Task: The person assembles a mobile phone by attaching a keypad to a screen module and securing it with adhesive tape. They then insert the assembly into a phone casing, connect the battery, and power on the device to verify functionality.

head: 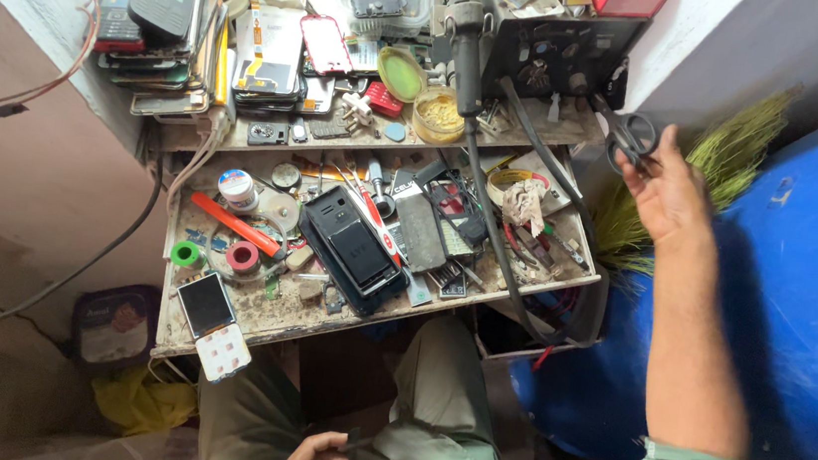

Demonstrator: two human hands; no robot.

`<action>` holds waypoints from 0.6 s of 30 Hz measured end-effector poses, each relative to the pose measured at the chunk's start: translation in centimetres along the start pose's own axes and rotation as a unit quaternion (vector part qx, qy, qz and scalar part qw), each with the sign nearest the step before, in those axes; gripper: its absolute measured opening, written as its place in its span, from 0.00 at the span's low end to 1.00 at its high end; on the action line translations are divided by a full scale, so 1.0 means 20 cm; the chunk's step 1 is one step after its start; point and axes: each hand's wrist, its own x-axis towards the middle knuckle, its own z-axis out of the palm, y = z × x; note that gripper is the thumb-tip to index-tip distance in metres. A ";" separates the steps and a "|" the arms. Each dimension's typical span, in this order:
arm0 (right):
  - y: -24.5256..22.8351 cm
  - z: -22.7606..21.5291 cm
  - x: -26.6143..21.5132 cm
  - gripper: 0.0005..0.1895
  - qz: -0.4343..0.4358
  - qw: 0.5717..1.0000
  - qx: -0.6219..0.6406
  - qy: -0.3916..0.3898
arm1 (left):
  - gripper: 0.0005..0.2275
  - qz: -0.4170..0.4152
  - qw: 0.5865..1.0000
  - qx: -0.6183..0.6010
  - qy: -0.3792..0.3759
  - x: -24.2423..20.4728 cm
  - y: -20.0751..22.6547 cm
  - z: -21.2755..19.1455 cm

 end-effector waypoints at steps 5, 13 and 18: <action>0.13 0.09 0.12 0.14 -0.124 0.992 -0.029 0.006 | 0.28 0.016 0.972 0.185 0.142 0.04 0.22 0.18; 0.13 0.42 -0.55 0.08 -0.276 0.932 -0.232 -0.043 | 0.32 0.267 0.828 0.336 0.361 0.24 0.87 0.43; 0.17 0.69 -1.18 0.18 0.083 0.863 -0.226 -0.444 | 0.30 0.443 0.701 0.402 0.388 0.35 1.23 0.61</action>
